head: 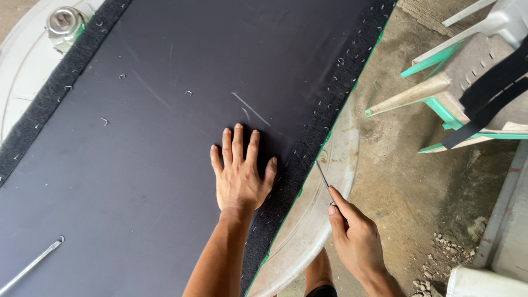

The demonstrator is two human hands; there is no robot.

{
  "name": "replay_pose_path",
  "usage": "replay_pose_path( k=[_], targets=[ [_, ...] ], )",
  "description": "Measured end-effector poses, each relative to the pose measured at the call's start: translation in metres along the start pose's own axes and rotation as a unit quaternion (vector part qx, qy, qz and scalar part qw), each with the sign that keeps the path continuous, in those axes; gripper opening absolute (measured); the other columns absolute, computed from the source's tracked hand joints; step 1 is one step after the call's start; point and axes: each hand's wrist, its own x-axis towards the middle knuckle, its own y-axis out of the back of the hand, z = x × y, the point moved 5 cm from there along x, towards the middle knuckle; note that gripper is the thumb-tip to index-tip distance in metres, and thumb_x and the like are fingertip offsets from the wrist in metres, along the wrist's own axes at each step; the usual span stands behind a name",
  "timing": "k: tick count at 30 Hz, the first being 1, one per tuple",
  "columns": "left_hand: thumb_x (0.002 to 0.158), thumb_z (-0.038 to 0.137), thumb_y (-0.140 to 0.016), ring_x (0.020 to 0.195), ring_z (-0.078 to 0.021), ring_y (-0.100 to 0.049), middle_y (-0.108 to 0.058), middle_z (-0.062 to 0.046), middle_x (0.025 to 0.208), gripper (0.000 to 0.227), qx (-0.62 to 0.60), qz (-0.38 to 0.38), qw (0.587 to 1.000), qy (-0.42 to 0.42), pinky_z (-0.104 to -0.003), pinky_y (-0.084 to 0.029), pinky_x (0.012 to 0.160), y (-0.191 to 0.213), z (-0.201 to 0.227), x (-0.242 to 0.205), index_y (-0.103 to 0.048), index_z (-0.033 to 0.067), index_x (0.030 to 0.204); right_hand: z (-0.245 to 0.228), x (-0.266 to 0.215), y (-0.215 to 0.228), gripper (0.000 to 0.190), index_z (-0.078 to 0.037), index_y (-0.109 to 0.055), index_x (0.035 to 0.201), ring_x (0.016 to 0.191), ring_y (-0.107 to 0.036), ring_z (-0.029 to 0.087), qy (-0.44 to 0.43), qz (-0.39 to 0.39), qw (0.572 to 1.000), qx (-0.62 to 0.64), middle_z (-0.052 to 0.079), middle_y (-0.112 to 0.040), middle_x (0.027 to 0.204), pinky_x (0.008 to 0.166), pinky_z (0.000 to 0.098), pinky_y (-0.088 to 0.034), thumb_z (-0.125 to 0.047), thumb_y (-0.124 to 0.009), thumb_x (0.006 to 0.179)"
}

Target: The person uses a metal staple remover to pull out staples along the edge of a black fabric-covered board. The person works methodically along one side, removing staples one by one while holding the board steady with the other hand.

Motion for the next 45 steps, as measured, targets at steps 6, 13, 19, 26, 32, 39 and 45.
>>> replay_pose_path(
  k=[6, 13, 19, 26, 32, 39, 45],
  targets=[
    [0.094, 0.054, -0.049, 0.153, -0.0335, -0.014, -0.024, -0.015, 0.164, 0.071, 0.006, -0.001, 1.000, 0.005, -0.060, -0.008, 0.120, -0.005, -0.001, 0.000, -0.039, 0.0166, 0.153, -0.002, -0.004, -0.001, 0.042, -0.012, -0.065, 0.136, 0.050, -0.062, 0.013, 0.053, 0.022, 0.998, -0.017, 0.006, -0.070, 0.071, 0.045, 0.0310, -0.048, -0.017, -0.063, 0.094],
    [0.094, 0.054, -0.049, 0.153, -0.0330, -0.014, -0.025, -0.016, 0.164, 0.071, 0.011, 0.009, 1.000, 0.002, -0.060, -0.007, 0.120, -0.008, -0.001, 0.000, -0.039, 0.0170, 0.154, 0.005, -0.003, -0.008, 0.041, -0.011, -0.065, 0.135, 0.049, -0.062, 0.011, 0.047, 0.021, 0.999, -0.017, 0.004, -0.070, 0.071, 0.042, 0.0299, -0.048, -0.018, -0.062, 0.094],
    [0.094, 0.055, -0.049, 0.153, -0.0331, -0.014, -0.025, -0.016, 0.163, 0.071, 0.013, 0.006, 1.000, 0.002, -0.060, -0.007, 0.120, -0.010, -0.002, 0.001, -0.039, 0.0172, 0.153, -0.003, 0.002, -0.001, 0.047, -0.017, -0.064, 0.141, 0.050, -0.065, 0.015, -0.009, -0.030, 0.997, -0.069, 0.003, -0.073, 0.076, 0.042, 0.0316, -0.053, -0.021, -0.061, 0.094],
    [0.096, 0.053, -0.048, 0.154, -0.0369, -0.014, -0.024, -0.020, 0.164, 0.072, -0.008, 0.028, 0.999, -0.023, -0.061, -0.007, 0.121, -0.008, -0.002, 0.000, -0.039, 0.0117, 0.154, -0.015, 0.014, 0.013, 0.046, -0.019, -0.065, 0.139, 0.069, -0.073, 0.021, 0.044, -0.064, 0.977, -0.197, 0.007, -0.077, 0.094, 0.062, 0.0357, -0.058, -0.024, -0.059, 0.093],
    [0.096, 0.052, -0.050, 0.153, -0.0370, -0.015, -0.025, -0.020, 0.164, 0.072, -0.001, 0.021, 1.000, -0.016, -0.061, -0.008, 0.120, -0.007, -0.001, -0.007, -0.039, 0.0116, 0.154, 0.042, 0.020, -0.010, 0.049, -0.015, -0.062, 0.147, 0.060, -0.051, 0.016, -0.072, -0.147, 0.969, 0.185, 0.017, -0.061, 0.077, 0.056, 0.0324, -0.044, -0.026, -0.061, 0.099],
    [0.094, 0.052, -0.051, 0.153, -0.0349, -0.018, -0.029, -0.017, 0.163, 0.070, 0.010, 0.031, 0.999, -0.009, -0.060, -0.010, 0.121, -0.005, 0.001, -0.003, -0.041, 0.0143, 0.152, 0.051, 0.027, -0.026, 0.049, -0.011, -0.059, 0.143, 0.063, -0.048, 0.006, 0.039, -0.059, 0.996, 0.058, -0.005, -0.054, 0.076, 0.053, 0.0239, -0.040, -0.035, -0.051, 0.102],
    [0.094, 0.052, -0.051, 0.152, -0.0348, -0.020, -0.030, -0.016, 0.162, 0.069, 0.017, 0.034, 0.999, -0.010, -0.059, -0.010, 0.120, -0.006, 0.000, -0.003, -0.042, 0.0160, 0.152, 0.073, 0.047, -0.046, 0.047, -0.006, -0.077, 0.113, 0.043, -0.038, 0.007, -0.124, -0.233, 0.918, 0.295, -0.003, -0.045, 0.055, 0.037, 0.0244, -0.031, -0.041, -0.046, 0.108]
  ],
)
